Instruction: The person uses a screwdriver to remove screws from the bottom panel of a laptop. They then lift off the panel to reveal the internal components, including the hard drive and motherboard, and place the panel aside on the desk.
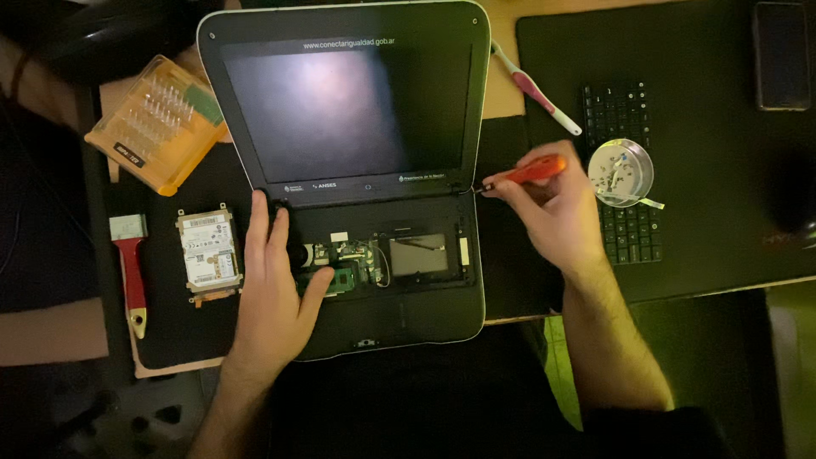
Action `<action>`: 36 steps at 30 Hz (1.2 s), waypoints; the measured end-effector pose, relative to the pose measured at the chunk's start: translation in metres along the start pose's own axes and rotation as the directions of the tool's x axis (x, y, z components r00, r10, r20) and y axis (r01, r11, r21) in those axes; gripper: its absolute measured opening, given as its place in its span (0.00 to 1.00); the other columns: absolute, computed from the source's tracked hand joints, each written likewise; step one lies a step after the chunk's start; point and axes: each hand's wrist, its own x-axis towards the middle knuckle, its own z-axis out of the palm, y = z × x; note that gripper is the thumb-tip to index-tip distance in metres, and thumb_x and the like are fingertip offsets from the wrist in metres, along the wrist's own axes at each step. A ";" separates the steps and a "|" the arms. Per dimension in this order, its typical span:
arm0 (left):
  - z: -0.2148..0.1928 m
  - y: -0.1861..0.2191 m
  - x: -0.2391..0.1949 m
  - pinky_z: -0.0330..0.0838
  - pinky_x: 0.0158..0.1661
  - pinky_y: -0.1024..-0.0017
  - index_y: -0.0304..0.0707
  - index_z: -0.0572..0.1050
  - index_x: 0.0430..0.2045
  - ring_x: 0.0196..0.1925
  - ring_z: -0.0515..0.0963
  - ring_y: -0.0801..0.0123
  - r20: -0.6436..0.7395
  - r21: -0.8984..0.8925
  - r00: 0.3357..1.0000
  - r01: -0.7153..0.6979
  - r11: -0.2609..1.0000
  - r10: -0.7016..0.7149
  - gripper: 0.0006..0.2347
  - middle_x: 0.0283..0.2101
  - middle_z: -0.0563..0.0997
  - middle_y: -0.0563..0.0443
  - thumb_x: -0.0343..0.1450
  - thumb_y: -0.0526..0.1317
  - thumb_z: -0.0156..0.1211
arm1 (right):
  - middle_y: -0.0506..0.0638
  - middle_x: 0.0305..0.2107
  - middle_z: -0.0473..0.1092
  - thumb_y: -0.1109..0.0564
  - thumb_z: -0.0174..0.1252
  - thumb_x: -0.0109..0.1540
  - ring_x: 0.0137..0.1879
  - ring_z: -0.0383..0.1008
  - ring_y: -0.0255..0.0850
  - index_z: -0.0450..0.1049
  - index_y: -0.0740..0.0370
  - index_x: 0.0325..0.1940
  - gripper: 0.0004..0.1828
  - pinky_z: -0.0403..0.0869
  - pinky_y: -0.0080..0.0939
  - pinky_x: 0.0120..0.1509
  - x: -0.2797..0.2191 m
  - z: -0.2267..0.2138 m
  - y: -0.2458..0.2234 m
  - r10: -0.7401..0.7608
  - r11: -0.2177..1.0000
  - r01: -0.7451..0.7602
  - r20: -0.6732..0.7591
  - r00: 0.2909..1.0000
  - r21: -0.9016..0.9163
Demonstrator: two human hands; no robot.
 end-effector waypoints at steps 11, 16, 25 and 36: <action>-0.001 0.003 0.001 0.61 0.80 0.22 0.16 0.56 0.88 0.93 0.46 0.11 -0.002 -0.006 1.000 0.014 1.000 -0.014 0.38 0.94 0.40 0.15 0.83 0.39 0.70 | 0.73 0.48 0.85 0.71 0.64 0.79 0.51 0.90 0.53 0.53 0.65 0.71 0.27 0.91 0.53 0.63 0.000 0.008 0.007 0.049 0.925 -0.047 0.003 0.999 0.376; 0.000 0.003 0.000 0.61 0.80 0.21 0.15 0.56 0.87 0.93 0.45 0.11 0.005 -0.019 1.000 0.013 1.000 -0.013 0.38 0.94 0.40 0.15 0.84 0.40 0.68 | 0.80 0.47 0.85 0.72 0.62 0.79 0.48 0.92 0.60 0.55 0.63 0.68 0.23 0.95 0.62 0.60 0.001 0.010 0.010 0.194 0.808 -0.178 0.032 0.981 0.562; 0.000 0.001 0.000 0.58 0.81 0.22 0.16 0.55 0.87 0.93 0.46 0.10 -0.003 0.010 1.000 -0.009 1.000 0.009 0.38 0.93 0.41 0.13 0.83 0.39 0.69 | 0.65 0.44 0.87 0.67 0.90 0.63 0.45 0.89 0.46 0.85 0.68 0.49 0.18 0.89 0.49 0.50 -0.001 -0.018 0.044 0.136 0.986 -0.125 -0.097 0.986 0.114; -0.002 0.003 0.001 0.59 0.81 0.20 0.12 0.56 0.86 0.92 0.47 0.07 0.012 0.019 1.000 -0.019 1.000 0.019 0.38 0.93 0.41 0.09 0.82 0.38 0.70 | 0.50 0.38 0.84 0.58 0.80 0.74 0.50 0.84 0.52 0.93 0.53 0.53 0.03 0.79 0.52 0.60 0.000 -0.023 0.005 -0.259 0.835 0.327 0.208 0.943 -0.442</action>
